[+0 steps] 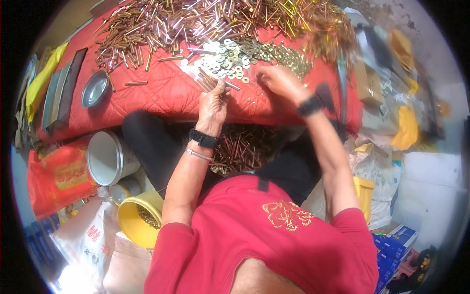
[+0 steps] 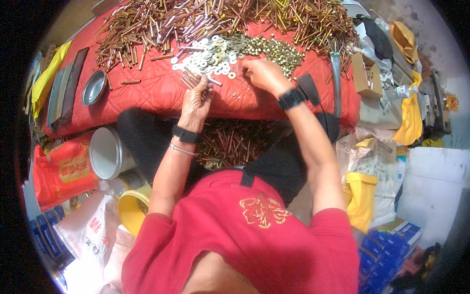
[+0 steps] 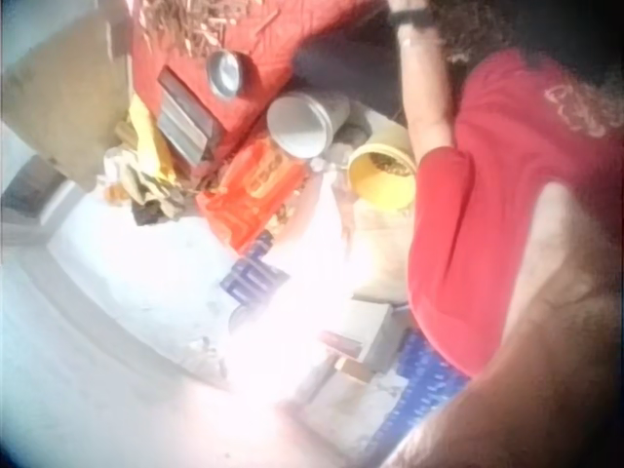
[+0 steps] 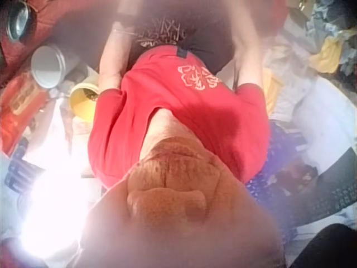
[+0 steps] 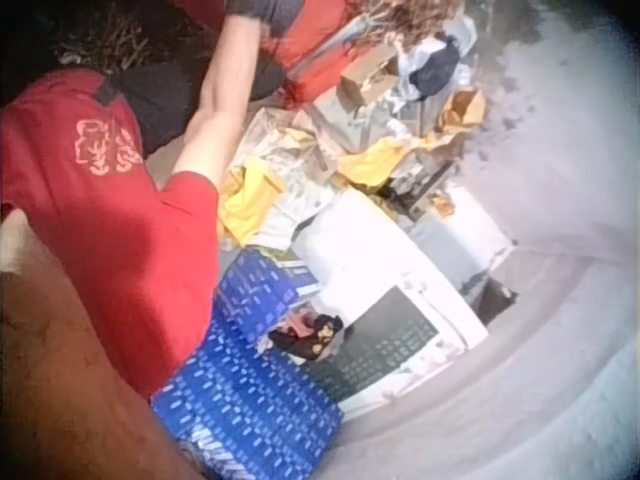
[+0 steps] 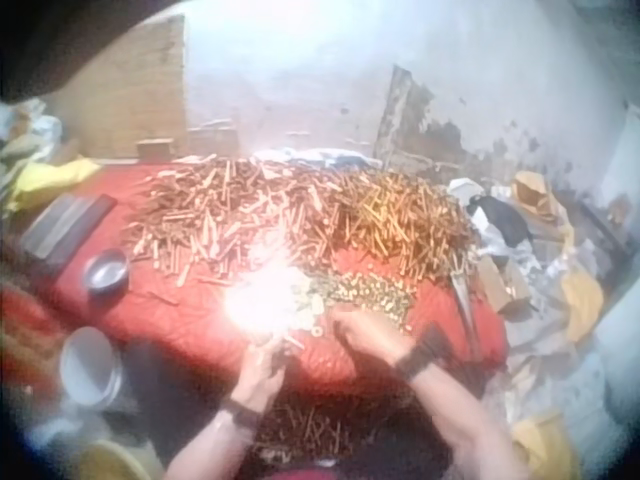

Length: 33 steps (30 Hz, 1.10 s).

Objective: Assembling small metal components by placing washers onto pins manually.

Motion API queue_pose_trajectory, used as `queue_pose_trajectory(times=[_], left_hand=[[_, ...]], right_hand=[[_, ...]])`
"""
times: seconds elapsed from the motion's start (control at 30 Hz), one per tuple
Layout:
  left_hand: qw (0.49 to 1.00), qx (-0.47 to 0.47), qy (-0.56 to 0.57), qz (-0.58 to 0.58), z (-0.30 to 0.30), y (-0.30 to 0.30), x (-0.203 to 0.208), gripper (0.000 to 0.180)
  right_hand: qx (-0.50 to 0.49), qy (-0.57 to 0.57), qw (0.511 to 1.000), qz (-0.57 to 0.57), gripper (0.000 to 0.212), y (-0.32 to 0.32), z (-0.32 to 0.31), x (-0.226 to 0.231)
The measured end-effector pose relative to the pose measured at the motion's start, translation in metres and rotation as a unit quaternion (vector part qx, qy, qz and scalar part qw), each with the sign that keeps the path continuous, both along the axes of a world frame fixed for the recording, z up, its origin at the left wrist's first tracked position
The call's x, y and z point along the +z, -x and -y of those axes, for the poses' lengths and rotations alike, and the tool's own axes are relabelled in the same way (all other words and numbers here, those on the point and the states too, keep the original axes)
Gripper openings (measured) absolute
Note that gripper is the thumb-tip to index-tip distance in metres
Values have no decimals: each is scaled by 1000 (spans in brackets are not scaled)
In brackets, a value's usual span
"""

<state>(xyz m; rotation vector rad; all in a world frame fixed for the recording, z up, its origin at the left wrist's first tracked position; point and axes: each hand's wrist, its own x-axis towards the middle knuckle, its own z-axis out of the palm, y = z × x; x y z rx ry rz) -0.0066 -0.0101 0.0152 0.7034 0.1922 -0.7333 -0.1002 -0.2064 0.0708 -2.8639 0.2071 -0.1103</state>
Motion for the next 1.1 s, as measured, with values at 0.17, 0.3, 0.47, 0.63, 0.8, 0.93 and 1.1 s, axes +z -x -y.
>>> queue_pose_trajectory(times=[0.17,0.3,0.47,0.63,0.8,0.93,1.1], left_hand=[[999,20,19,-39,4,0,-6,14],[999,-5,43,-16,7,5,-10,9],[998,-40,34,32,12,24,-1,10],[997,-72,12,9,19,49,2,11],[995,-94,27,-31,14,39,-12,10],[988,-90,100,-82,4,10,-14,12],[983,-36,-54,173,3,1,11,9]], right_hand=[[-62,-354,925,121,20,34,-59,17],[-91,-375,908,165,19,35,-76,5],[-129,-328,916,194,13,37,-80,-1],[-160,-221,875,400,20,12,-93,-8],[-146,-556,756,313,23,2,-68,-5],[-163,-108,922,335,8,1,14,-20],[-121,96,972,180,7,-2,47,-44]])
